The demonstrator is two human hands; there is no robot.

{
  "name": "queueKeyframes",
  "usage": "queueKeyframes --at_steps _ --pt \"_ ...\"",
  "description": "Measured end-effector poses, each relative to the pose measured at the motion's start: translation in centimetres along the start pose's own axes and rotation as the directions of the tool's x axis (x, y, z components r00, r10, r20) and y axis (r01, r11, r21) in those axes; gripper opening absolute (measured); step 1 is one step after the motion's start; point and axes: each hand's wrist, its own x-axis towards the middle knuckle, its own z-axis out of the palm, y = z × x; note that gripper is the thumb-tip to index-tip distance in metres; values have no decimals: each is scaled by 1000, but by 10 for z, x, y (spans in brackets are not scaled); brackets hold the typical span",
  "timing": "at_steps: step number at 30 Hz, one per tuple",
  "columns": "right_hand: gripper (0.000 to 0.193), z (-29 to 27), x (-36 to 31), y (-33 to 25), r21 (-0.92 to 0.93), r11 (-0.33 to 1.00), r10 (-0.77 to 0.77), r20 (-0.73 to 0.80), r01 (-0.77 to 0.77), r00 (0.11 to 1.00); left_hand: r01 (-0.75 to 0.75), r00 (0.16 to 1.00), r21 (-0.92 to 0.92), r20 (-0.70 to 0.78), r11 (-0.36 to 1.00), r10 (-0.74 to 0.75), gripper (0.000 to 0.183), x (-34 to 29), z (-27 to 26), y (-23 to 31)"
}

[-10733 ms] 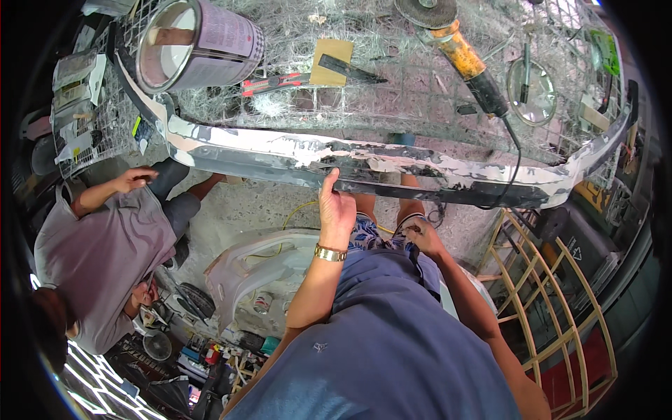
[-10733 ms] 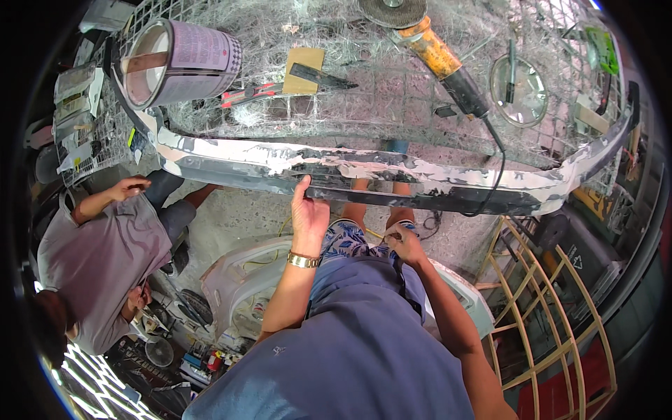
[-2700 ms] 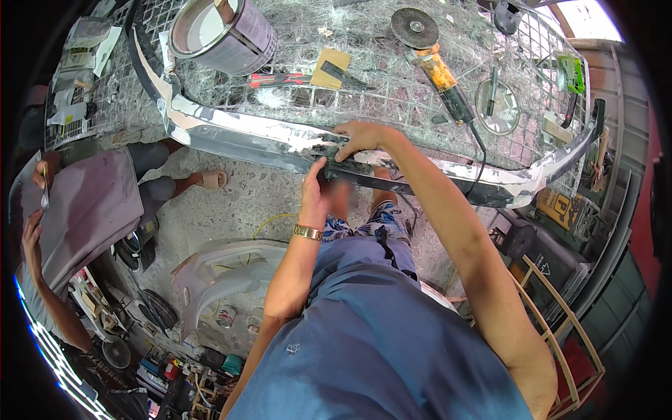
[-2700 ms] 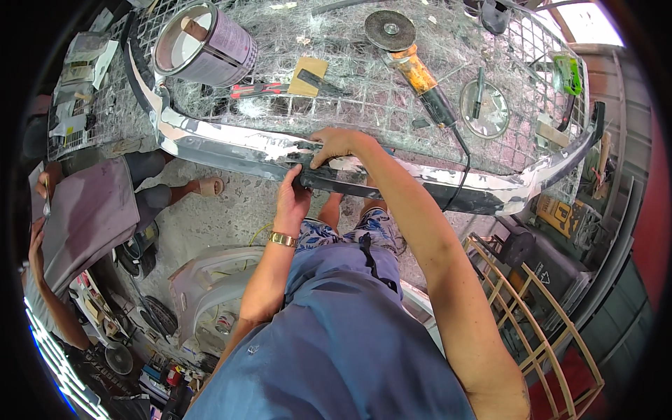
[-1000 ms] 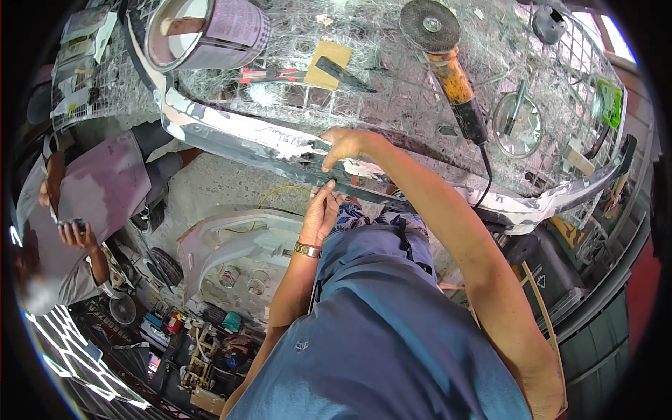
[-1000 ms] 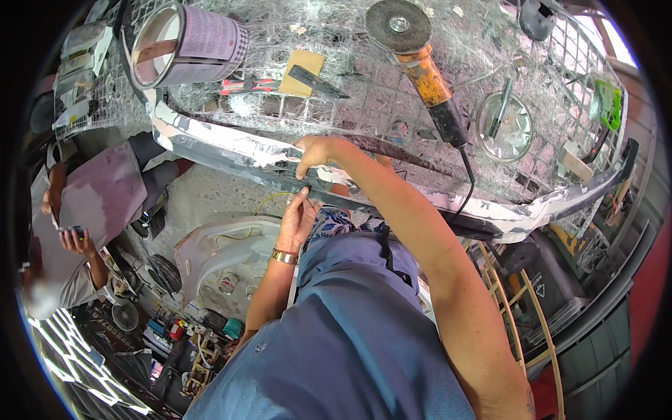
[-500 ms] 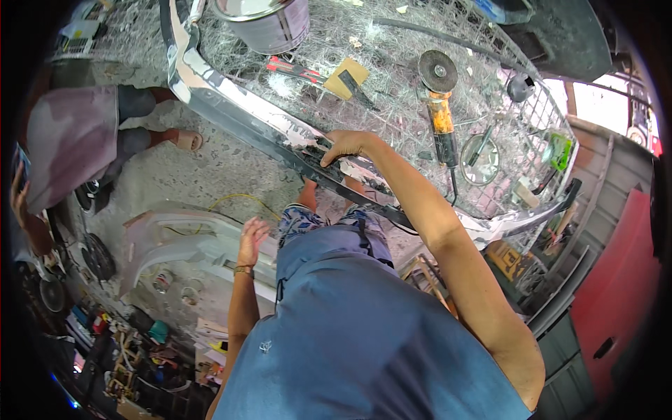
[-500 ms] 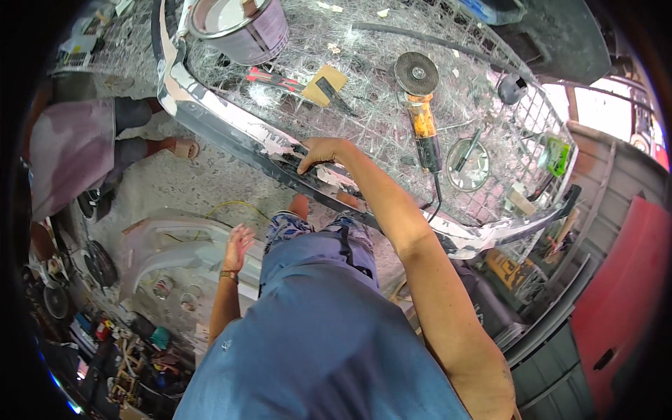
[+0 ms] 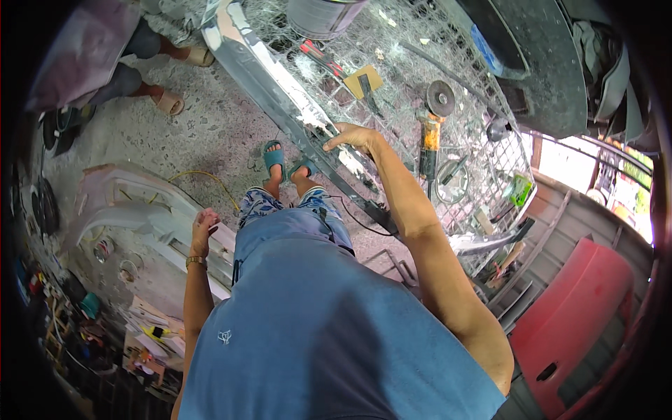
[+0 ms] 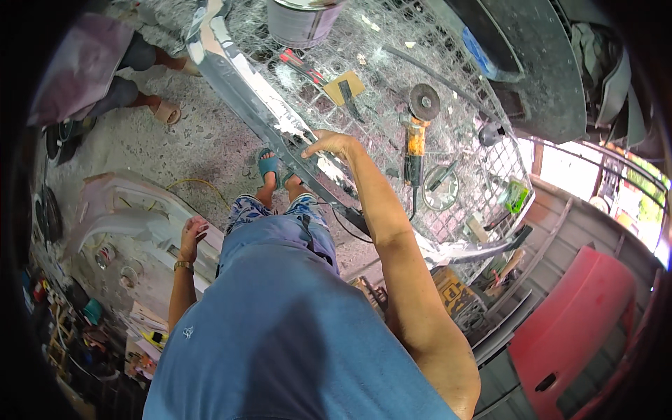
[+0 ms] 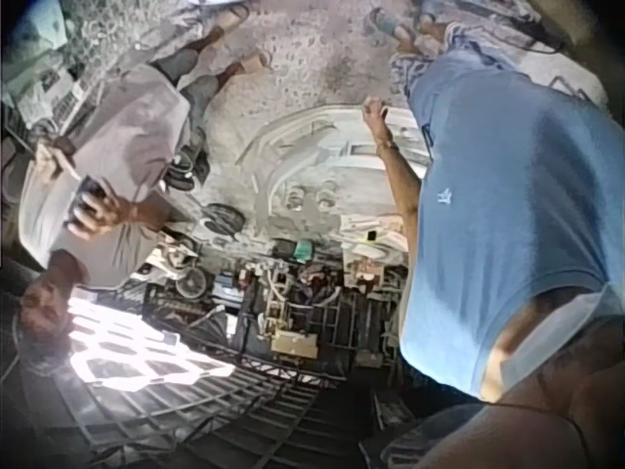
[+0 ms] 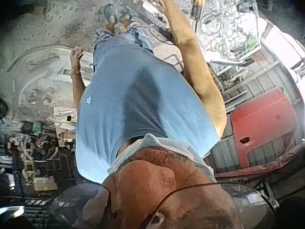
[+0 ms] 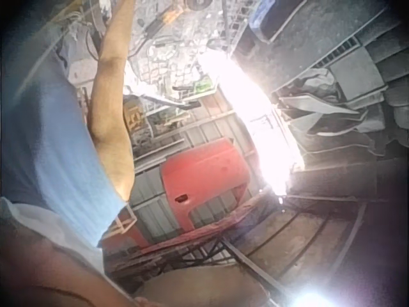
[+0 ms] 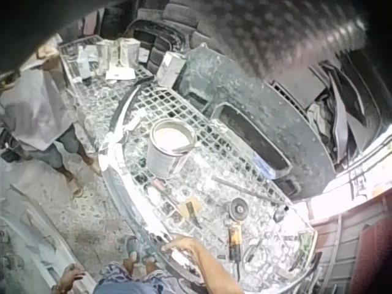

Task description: Repairing and prepping a car bumper for painting by applying filler and sanding.

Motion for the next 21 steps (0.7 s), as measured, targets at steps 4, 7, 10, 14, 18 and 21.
queueKeyframes --at_steps 4,7,10,14,18,21 --pt "62 -19 22 35 -78 997 15 -80 -21 997 -23 1000 -60 -15 998 22 37 -20 16 -4" --pt "65 -16 20 30 -57 998 39 -52 -42 998 -8 999 -37 -45 999 7 43 -37 26 -24" --pt "70 -15 20 32 -78 997 20 -51 -24 999 1 998 -23 -67 1000 -3 48 -51 36 -42" --pt "73 -9 9 15 -78 997 -11 -14 10 1000 66 991 -62 -112 996 -73 48 -58 48 -67" --pt "72 -1 1 4 -122 992 15 -71 -23 997 83 986 -88 -136 993 -94 46 -61 54 -88" --pt "70 -4 5 10 -90 996 2 -52 -7 999 90 986 -94 -129 992 -101 44 -61 60 -93"
